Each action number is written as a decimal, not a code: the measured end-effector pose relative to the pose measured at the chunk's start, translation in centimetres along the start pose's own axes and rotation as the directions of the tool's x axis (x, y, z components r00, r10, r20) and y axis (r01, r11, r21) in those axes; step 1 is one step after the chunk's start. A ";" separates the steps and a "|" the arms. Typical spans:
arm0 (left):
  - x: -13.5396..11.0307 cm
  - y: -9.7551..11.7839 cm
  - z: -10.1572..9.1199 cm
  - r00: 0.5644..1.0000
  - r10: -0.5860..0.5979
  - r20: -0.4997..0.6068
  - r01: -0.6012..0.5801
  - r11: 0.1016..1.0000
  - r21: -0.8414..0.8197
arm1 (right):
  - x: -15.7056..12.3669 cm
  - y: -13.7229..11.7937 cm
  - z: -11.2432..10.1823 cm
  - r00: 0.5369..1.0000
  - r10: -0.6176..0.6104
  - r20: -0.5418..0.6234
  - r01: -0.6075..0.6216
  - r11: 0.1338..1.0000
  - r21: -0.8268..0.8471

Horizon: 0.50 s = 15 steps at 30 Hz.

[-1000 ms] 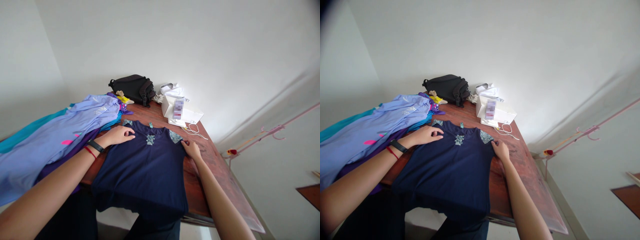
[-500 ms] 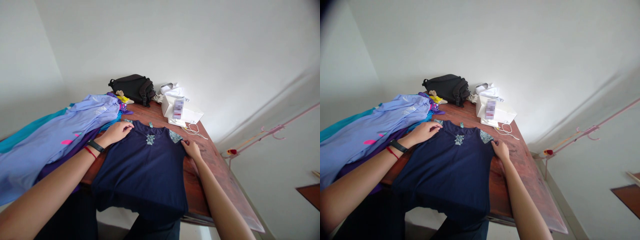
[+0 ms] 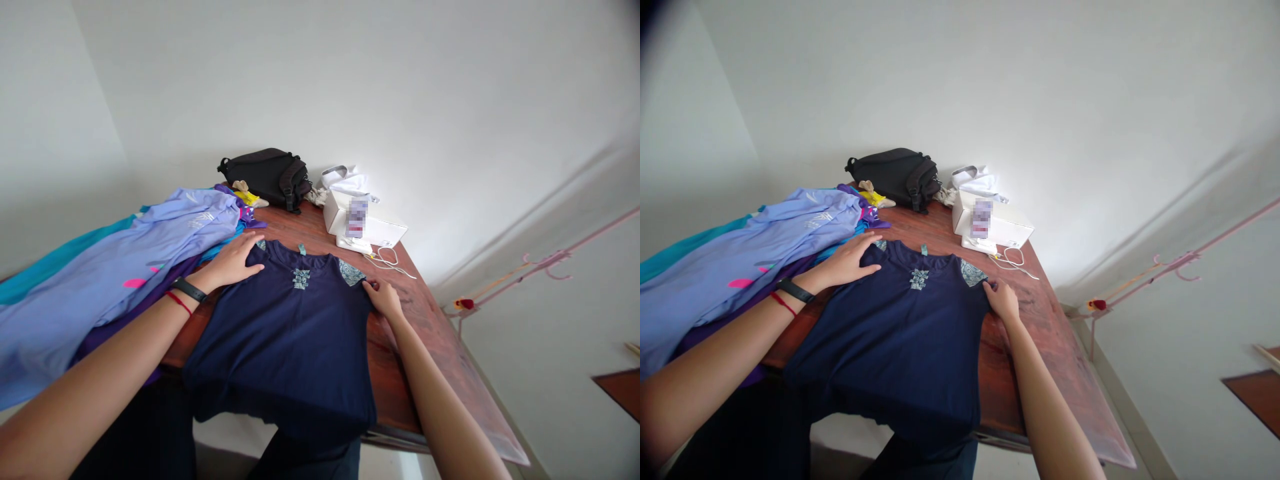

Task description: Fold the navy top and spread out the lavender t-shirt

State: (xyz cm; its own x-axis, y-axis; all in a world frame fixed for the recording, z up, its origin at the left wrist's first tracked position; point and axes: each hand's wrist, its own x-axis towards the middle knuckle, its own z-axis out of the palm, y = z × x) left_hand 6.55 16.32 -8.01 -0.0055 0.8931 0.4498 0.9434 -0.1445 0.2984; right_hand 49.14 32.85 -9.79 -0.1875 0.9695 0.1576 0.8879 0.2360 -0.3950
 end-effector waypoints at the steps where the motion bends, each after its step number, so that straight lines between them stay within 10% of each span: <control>1: -0.2 0.0 0.2 0.998 -0.012 0.058 0.010 1.000 0.022 | 0.0 0.0 0.0 1.000 0.000 0.002 0.000 1.000 0.001; 7: -0.7 0.9 1.1 0.894 -0.253 0.371 0.206 0.965 0.162 | 0.1 0.1 0.2 1.000 0.006 0.001 -0.006 1.000 -0.004; 15: -0.7 1.6 0.7 0.862 -0.282 0.421 0.205 0.954 0.220 | 0.1 0.2 0.2 1.000 0.012 0.004 -0.012 1.000 -0.018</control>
State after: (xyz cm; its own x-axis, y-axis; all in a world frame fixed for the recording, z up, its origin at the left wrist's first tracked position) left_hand 8.33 15.81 -8.45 -0.1318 0.9900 -0.0506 0.9716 0.1391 0.1916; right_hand 49.19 33.03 -9.97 -0.1782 0.9726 0.1495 0.8974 0.2230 -0.3806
